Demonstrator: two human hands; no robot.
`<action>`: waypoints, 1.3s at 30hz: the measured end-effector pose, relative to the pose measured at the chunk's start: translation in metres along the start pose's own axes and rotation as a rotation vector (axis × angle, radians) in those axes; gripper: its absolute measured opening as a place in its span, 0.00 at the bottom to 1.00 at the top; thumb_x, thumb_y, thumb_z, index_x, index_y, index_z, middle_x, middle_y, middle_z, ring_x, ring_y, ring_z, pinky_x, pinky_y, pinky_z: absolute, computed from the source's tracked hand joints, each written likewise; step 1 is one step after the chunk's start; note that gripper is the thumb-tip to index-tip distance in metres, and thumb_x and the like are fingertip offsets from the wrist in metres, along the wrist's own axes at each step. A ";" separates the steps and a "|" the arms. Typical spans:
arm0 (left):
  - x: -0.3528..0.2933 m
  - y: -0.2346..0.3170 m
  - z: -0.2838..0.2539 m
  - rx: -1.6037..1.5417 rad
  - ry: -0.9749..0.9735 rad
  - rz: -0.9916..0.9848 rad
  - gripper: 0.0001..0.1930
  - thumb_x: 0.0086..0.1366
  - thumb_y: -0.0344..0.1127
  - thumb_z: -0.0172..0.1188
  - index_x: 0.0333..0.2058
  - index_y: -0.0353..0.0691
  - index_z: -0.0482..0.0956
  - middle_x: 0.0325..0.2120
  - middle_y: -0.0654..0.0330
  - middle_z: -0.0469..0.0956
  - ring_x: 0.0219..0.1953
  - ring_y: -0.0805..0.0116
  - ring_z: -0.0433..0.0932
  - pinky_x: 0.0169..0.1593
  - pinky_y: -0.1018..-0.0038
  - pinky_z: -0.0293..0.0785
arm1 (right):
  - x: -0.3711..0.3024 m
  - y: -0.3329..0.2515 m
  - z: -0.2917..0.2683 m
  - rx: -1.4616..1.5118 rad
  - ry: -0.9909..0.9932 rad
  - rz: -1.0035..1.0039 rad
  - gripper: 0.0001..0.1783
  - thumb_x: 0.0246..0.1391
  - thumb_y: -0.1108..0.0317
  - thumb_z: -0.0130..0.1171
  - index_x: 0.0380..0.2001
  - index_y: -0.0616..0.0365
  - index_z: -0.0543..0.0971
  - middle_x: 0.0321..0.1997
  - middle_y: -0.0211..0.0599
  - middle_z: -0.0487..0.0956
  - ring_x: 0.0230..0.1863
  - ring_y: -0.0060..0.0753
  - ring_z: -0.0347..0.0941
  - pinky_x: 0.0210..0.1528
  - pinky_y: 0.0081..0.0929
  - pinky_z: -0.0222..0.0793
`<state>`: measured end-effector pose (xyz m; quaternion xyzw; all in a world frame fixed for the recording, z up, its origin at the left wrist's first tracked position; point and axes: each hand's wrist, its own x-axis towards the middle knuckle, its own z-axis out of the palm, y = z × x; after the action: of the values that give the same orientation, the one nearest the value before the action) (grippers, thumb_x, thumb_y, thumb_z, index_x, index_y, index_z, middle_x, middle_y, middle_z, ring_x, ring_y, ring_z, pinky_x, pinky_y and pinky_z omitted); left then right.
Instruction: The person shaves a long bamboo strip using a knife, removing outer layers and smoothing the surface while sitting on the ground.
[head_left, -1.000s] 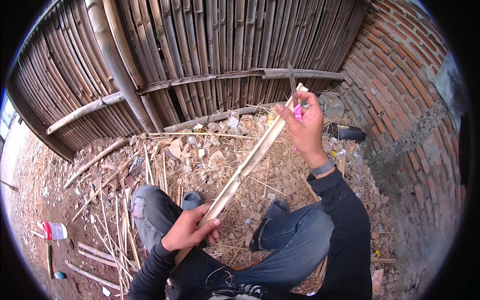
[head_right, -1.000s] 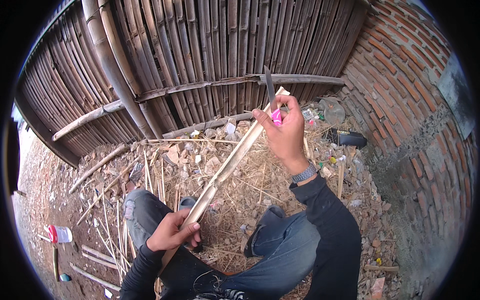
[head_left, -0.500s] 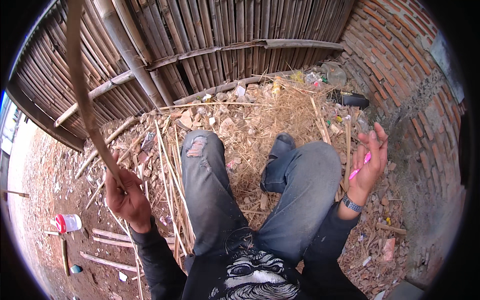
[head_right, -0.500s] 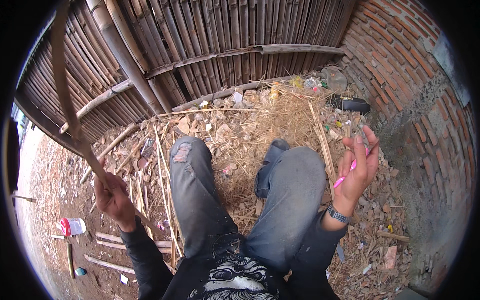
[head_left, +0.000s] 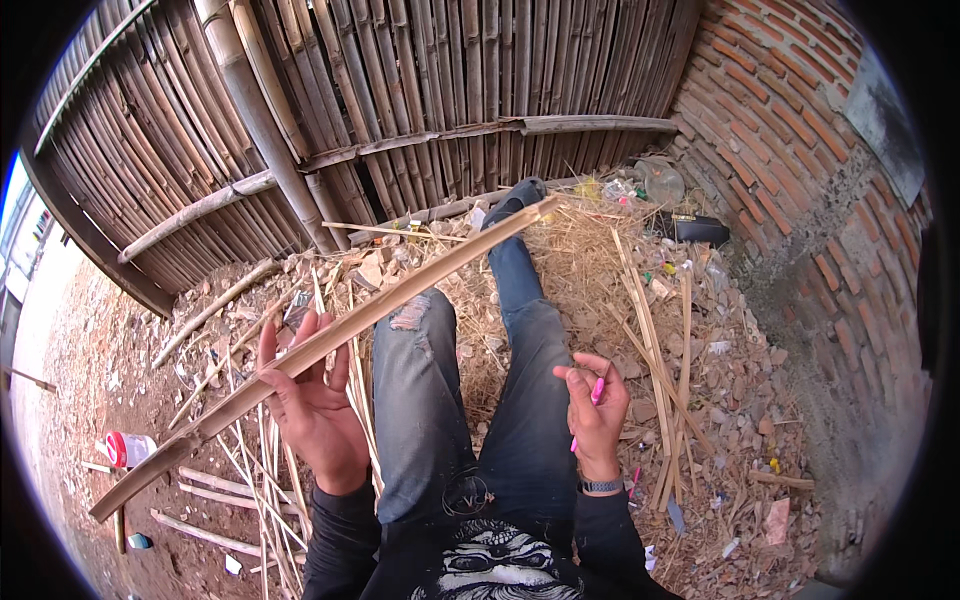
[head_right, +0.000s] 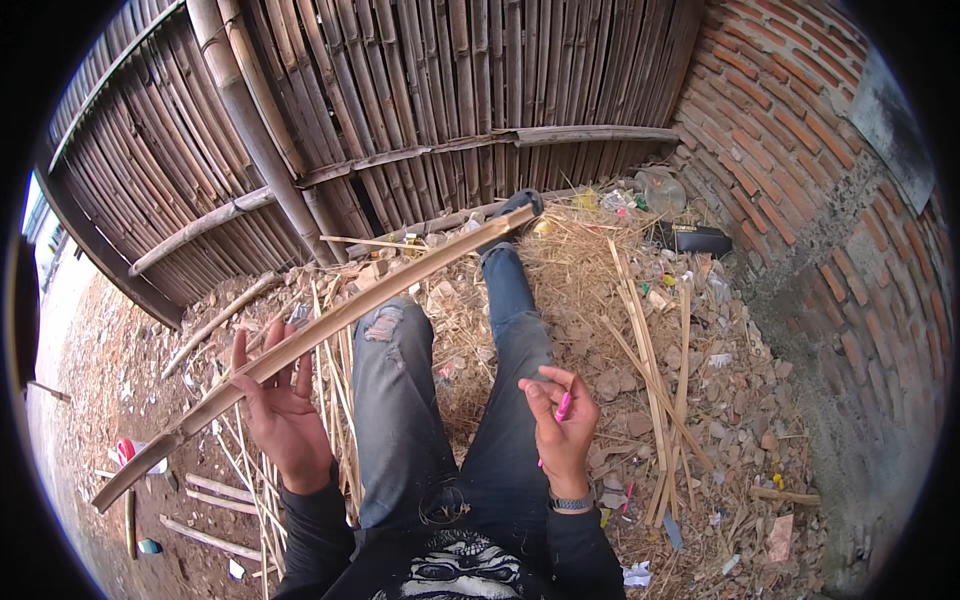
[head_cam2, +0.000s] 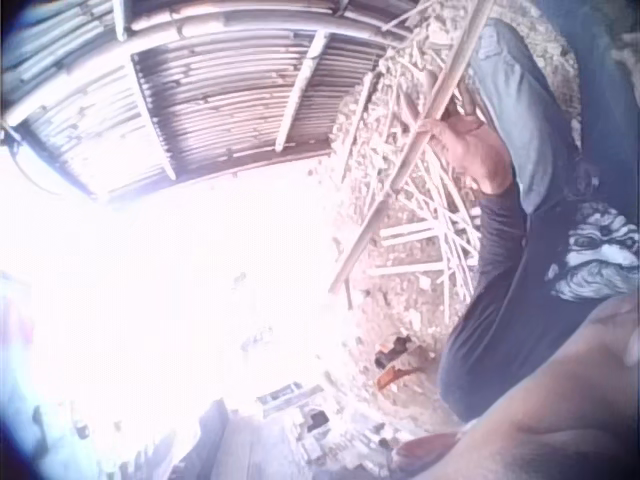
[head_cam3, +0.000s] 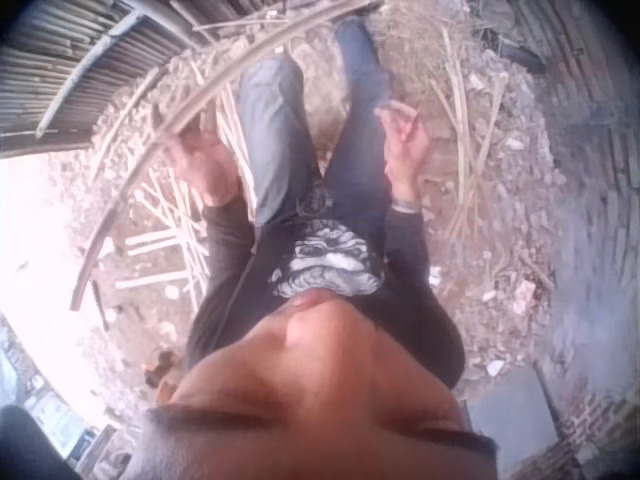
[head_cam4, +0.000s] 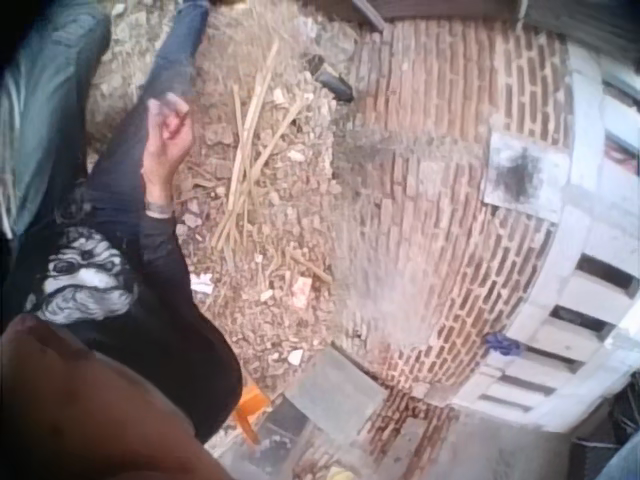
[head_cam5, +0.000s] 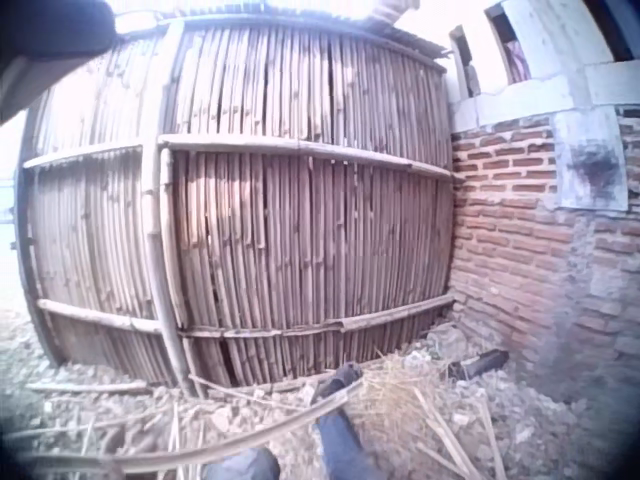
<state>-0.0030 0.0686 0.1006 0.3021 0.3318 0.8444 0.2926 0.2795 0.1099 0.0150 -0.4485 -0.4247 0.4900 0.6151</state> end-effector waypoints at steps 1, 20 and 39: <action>-0.017 -0.013 0.009 -0.032 0.015 -0.078 0.31 0.82 0.54 0.38 0.74 0.42 0.55 0.65 0.40 0.71 0.68 0.50 0.71 0.67 0.58 0.77 | 0.003 -0.004 0.010 0.010 -0.017 -0.026 0.23 0.64 0.69 0.68 0.57 0.68 0.74 0.42 0.48 0.87 0.43 0.25 0.82 0.44 0.18 0.74; -0.033 -0.076 0.040 0.049 -0.357 -0.179 0.22 0.83 0.51 0.41 0.54 0.37 0.72 0.58 0.44 0.79 0.61 0.52 0.79 0.60 0.59 0.81 | 0.044 -0.009 -0.004 0.122 -0.037 0.198 0.22 0.69 0.53 0.64 0.50 0.63 0.79 0.24 0.28 0.77 0.11 0.08 0.55 0.12 0.16 0.47; 0.008 -0.158 -0.092 1.107 -0.835 -0.498 0.17 0.76 0.46 0.56 0.38 0.35 0.82 0.21 0.51 0.77 0.24 0.58 0.78 0.33 0.62 0.72 | 0.031 0.085 -0.024 -0.381 -0.112 0.017 0.21 0.75 0.56 0.53 0.60 0.59 0.79 0.22 0.25 0.75 0.23 0.15 0.71 0.26 0.20 0.65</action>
<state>-0.0268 0.1349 -0.0687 0.6177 0.6292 0.2766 0.3822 0.2885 0.1473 -0.0699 -0.5325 -0.5395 0.4302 0.4903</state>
